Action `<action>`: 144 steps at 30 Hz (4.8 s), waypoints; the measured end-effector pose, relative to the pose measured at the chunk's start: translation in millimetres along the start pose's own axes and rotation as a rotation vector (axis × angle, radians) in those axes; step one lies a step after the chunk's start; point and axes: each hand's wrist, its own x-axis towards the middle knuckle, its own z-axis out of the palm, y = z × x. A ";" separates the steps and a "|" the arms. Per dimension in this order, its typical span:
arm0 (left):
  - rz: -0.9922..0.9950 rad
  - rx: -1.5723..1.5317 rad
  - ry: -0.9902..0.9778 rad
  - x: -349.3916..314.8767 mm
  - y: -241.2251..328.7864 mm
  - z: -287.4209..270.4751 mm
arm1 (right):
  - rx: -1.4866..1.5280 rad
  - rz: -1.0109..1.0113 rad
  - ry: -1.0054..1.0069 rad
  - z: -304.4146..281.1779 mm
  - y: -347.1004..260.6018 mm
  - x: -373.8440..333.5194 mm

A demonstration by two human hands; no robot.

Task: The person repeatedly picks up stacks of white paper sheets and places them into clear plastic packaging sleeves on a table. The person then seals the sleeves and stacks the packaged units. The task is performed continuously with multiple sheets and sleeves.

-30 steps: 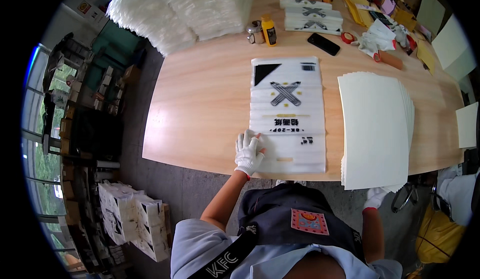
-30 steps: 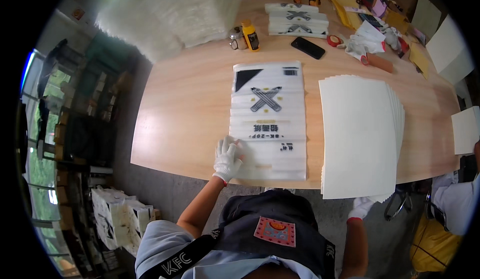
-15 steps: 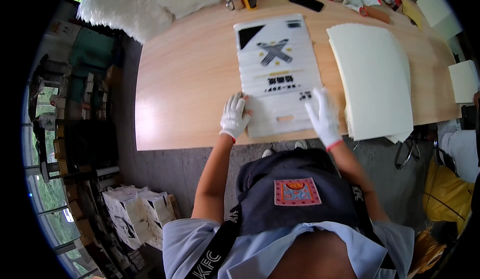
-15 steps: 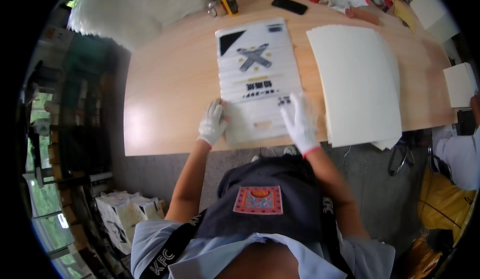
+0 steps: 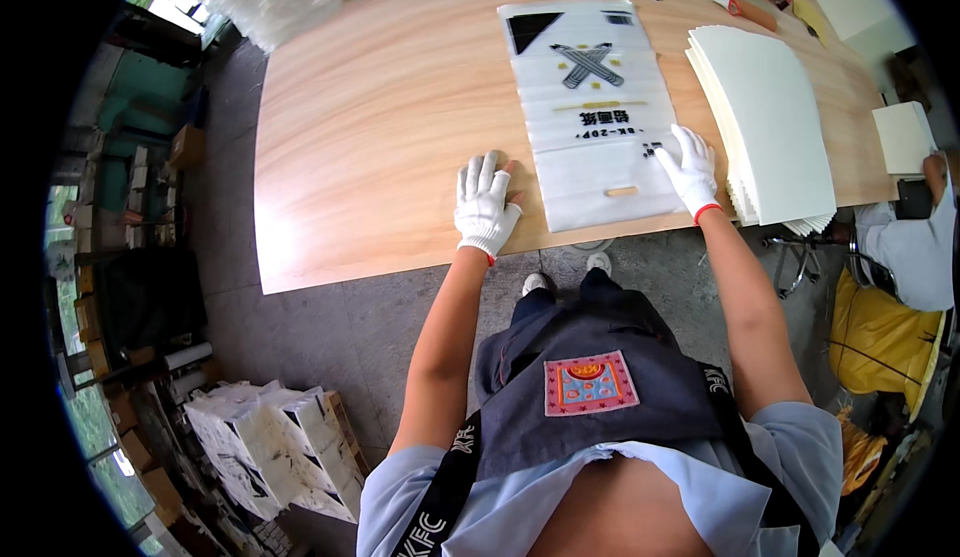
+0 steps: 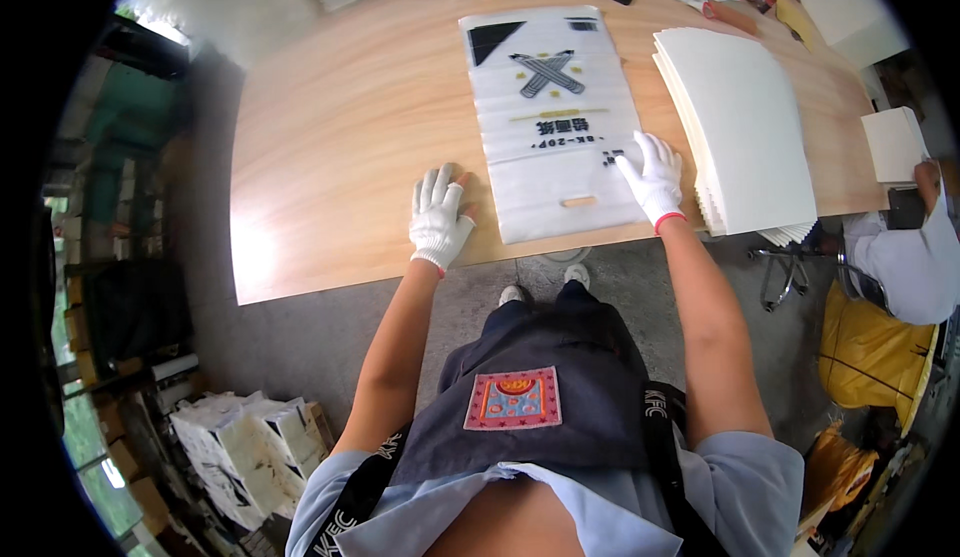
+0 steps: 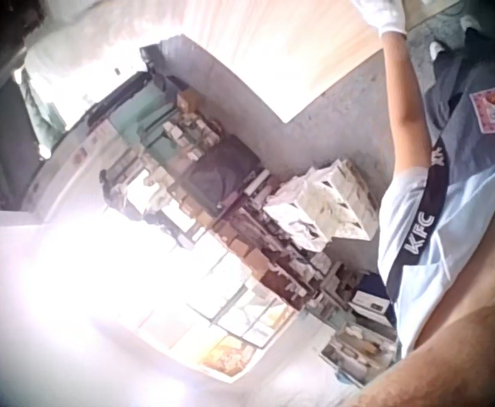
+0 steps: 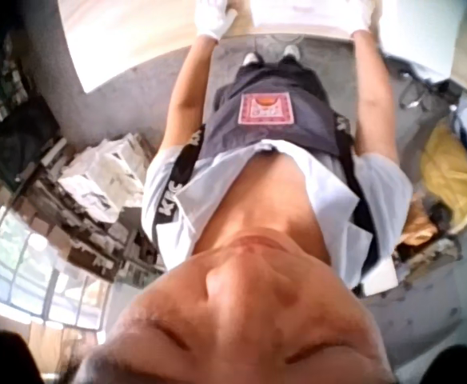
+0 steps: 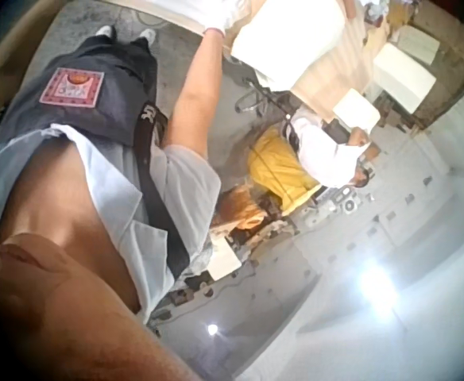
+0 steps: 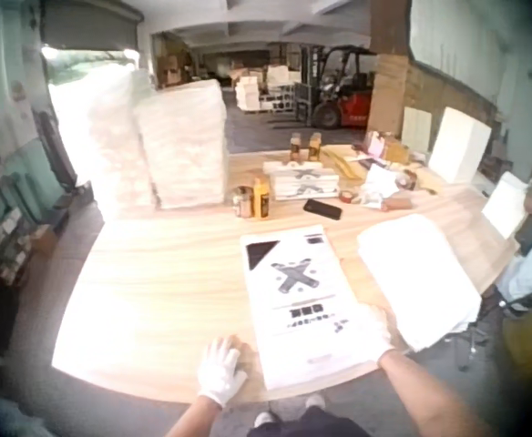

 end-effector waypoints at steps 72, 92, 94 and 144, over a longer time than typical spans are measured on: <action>-1.291 -0.652 -0.445 -459.4 -4.1 2.8 | 0.069 -0.050 0.092 -45.5 -65.9 0.6; -0.317 0.147 -0.273 -23.2 76.4 2.2 | 0.136 -0.194 -0.233 -8.0 -37.9 15.7; -0.305 0.276 -0.263 -19.2 86.3 19.0 | 0.377 -0.094 -0.197 -13.0 -33.6 10.7; 0.206 -1.057 -0.376 119.9 150.0 -71.8 | 0.036 -0.087 -0.409 -120.3 -165.1 -7.0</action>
